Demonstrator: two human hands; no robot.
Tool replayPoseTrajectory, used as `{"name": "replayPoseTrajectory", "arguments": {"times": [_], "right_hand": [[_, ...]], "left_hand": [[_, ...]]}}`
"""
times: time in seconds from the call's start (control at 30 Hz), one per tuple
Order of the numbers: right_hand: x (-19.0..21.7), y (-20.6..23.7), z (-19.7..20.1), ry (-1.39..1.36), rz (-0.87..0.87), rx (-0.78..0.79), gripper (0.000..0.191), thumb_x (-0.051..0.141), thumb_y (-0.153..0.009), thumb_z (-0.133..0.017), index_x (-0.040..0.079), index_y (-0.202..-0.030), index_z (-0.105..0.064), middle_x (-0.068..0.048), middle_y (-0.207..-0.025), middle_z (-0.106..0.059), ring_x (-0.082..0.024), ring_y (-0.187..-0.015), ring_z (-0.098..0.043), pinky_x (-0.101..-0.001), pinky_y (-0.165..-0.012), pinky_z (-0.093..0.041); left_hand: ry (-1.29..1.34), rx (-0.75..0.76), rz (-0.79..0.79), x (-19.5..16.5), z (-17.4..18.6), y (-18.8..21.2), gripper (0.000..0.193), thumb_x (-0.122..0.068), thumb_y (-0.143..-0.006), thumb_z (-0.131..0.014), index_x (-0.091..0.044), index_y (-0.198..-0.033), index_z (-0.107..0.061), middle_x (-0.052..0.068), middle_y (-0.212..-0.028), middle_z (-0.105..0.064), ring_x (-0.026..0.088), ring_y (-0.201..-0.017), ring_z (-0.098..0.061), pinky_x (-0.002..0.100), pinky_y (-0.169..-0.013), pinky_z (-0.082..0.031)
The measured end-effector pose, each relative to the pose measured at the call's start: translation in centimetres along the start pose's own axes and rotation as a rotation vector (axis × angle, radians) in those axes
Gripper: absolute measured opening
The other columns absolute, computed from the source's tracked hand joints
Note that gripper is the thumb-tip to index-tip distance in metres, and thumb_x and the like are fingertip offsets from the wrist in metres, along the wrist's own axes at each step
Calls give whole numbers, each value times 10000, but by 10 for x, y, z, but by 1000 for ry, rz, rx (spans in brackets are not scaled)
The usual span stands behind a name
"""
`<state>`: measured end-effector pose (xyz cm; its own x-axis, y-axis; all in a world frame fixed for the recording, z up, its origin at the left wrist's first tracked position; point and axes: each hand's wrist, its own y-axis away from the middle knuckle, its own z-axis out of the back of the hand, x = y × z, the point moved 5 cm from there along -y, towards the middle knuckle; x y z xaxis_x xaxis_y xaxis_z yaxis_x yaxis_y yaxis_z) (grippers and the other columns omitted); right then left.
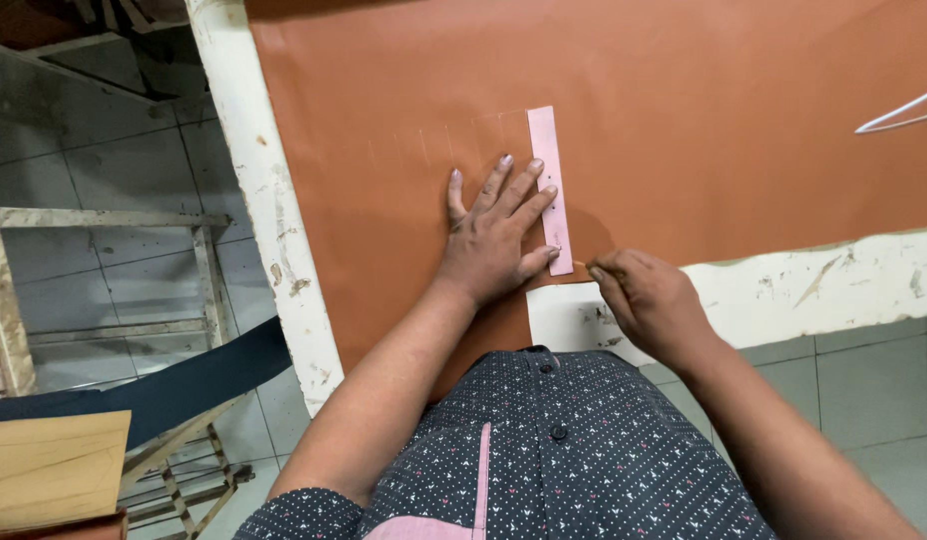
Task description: The person holds a pink ruler against a large sheet of leather on the work table and marks lines along it with a pen. They repeatedly reposition the ruler and make additional marks, working down the leather sheet.
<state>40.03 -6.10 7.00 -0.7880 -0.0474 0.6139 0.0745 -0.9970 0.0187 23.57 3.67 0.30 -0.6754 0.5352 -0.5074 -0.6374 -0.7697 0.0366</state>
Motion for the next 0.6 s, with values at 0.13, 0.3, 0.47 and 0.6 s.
{"name": "replayPoseTrajectory", "arguments": {"times": [0.13, 0.3, 0.47, 0.6], "right_hand": [[2, 12, -1, -21, -77, 16, 106, 129, -966, -677, 30, -1003, -686, -123, -877, -701, -298, -761, -700, -390, -673, -557], [3, 14, -5, -109, -102, -5, 112, 125, -966, -680, 30, -1025, -685, -117, -882, -698, -253, -727, -713, -355, -665, -571], [11, 13, -11, -125, 24, 10, 105, 113, -957, -681, 28, -1018, -687, -117, -927, -722, -276, -796, -712, -365, -697, -569], [0, 5, -8, -89, -114, -44, 86, 110, -983, -675, 35, -1009, -710, -114, -909, -732, -257, -766, -718, -363, -696, -572]], "left_hand": [[2, 12, 2, 0, 1, -1, 720, -525, -809, -724, -280, -1461, -542, -26, -1644, -334, 247, -1552, -212, 709, -1198, 38], [4, 16, 0, 0, 1, -2, 712, -532, -812, -721, -276, -1452, -545, -26, -1632, -336, 248, -1547, -195, 712, -1194, 45], [16, 31, 15, 1, 1, -1, 656, -516, -797, -749, -244, -1374, -596, -34, -1634, -343, 242, -1555, -197, 700, -1209, 41], [41, 31, 26, 1, 1, -1, 577, -500, -793, -766, -230, -1287, -642, -30, -1634, -343, 244, -1553, -202, 702, -1210, 33]]}}
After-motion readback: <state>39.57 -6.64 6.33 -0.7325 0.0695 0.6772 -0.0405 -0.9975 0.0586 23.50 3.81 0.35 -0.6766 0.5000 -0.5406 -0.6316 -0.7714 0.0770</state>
